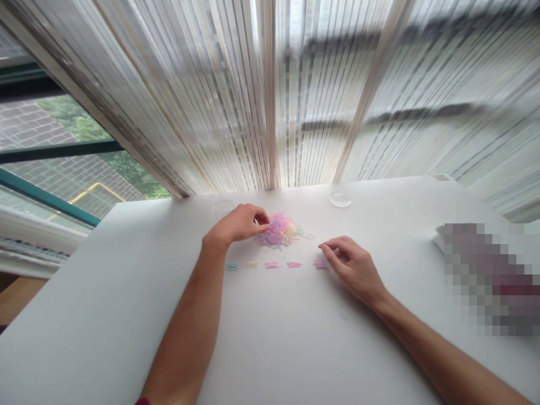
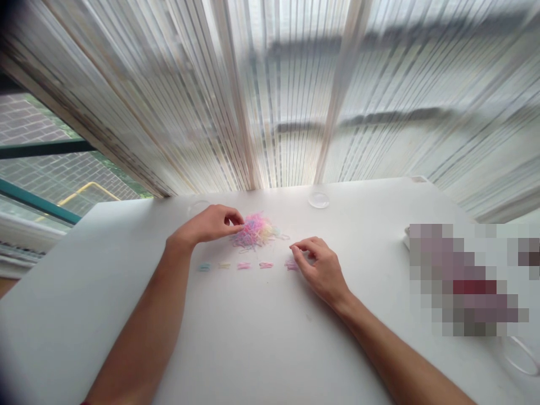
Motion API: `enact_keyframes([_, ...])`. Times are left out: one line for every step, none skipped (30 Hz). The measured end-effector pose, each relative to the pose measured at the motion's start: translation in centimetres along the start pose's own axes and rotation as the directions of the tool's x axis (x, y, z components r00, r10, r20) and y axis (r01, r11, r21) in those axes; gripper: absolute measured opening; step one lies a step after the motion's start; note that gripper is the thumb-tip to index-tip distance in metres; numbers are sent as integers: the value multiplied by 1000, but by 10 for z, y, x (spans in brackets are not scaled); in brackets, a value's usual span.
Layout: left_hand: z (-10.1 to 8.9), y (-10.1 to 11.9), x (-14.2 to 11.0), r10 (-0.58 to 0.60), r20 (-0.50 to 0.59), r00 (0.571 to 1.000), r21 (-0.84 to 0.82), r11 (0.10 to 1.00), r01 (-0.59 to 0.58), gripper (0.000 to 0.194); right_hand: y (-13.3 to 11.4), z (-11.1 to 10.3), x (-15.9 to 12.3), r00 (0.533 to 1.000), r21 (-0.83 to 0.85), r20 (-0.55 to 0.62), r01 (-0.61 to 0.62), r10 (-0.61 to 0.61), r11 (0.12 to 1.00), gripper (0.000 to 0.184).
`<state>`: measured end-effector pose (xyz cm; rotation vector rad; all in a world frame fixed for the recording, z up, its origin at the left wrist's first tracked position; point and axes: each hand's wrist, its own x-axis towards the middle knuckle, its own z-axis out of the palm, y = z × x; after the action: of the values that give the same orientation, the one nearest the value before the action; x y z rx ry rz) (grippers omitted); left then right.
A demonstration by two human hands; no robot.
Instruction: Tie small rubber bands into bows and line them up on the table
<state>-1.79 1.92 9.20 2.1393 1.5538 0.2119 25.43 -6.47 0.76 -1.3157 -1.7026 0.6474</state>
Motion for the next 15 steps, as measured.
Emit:
enact_keyframes([0, 1, 0, -3, 2, 1000, 0, 1000, 3, 19, 0, 0, 0, 1000, 0, 0, 1, -1, 1000, 26])
enact_keyframes([0, 1, 0, -5, 2, 1000, 0, 1000, 5, 19, 0, 0, 0, 1000, 0, -1, 3, -3, 1000, 26])
enact_keyframes([0, 2, 0, -8, 1, 1000, 1, 1000, 8, 19, 0, 0, 0, 1000, -1, -2, 5, -5, 1000, 26])
enact_keyframes([0, 2, 0, -8, -1, 1000, 0, 1000, 8, 19, 0, 0, 0, 1000, -3, -3, 8, -8, 1000, 27])
enact_keyframes([0, 2, 0, -8, -4, 1000, -1, 1000, 8, 19, 0, 0, 0, 1000, -4, -5, 12, -12, 1000, 27])
enact_keyframes([0, 1, 0, -6, -6, 1000, -4, 1000, 6, 19, 1, 0, 0, 1000, -5, -6, 14, -14, 1000, 27])
enact_keyframes([0, 1, 0, -3, -8, 1000, -7, 1000, 3, 19, 1, 0, 0, 1000, -7, -7, 16, -16, 1000, 27])
enact_keyframes([0, 1, 0, 0, -9, 1000, -10, 1000, 0, 19, 1, 0, 0, 1000, -8, -7, 18, -18, 1000, 27])
enact_keyframes([-1, 2, 0, 4, -8, 1000, -13, 1000, -4, 19, 1, 0, 0, 1000, -8, -7, 18, -18, 1000, 27])
enact_keyframes([-1, 3, -1, 8, -6, 1000, -16, 1000, -8, 19, 0, 0, 0, 1000, -8, -7, 18, -19, 1000, 27])
enact_keyframes([-2, 4, -1, 14, -1, 1000, -18, 1000, -14, 19, 0, 0, 0, 1000, -6, -9, 20, -20, 1000, 27])
enact_keyframes([-2, 7, -2, 23, 10, 1000, -24, 999, -23, 20, 0, 0, 1, 1000, -4, -12, 22, -22, 1000, 27])
enact_keyframes([-2, 10, -3, 37, 26, 999, -33, 999, -36, 21, 0, 0, 0, 1000, -1, -16, 25, -25, 1000, 27])
enact_keyframes([-1, 13, -4, 55, 51, 997, -45, 998, -53, 22, 0, 0, 0, 999, 2, -20, 29, -29, 1000, 27])
enact_keyframes([0, 18, -5, 81, 78, 994, -63, 995, -77, 22, -1, 0, 0, 999, 6, -24, 36, -36, 999, 26])
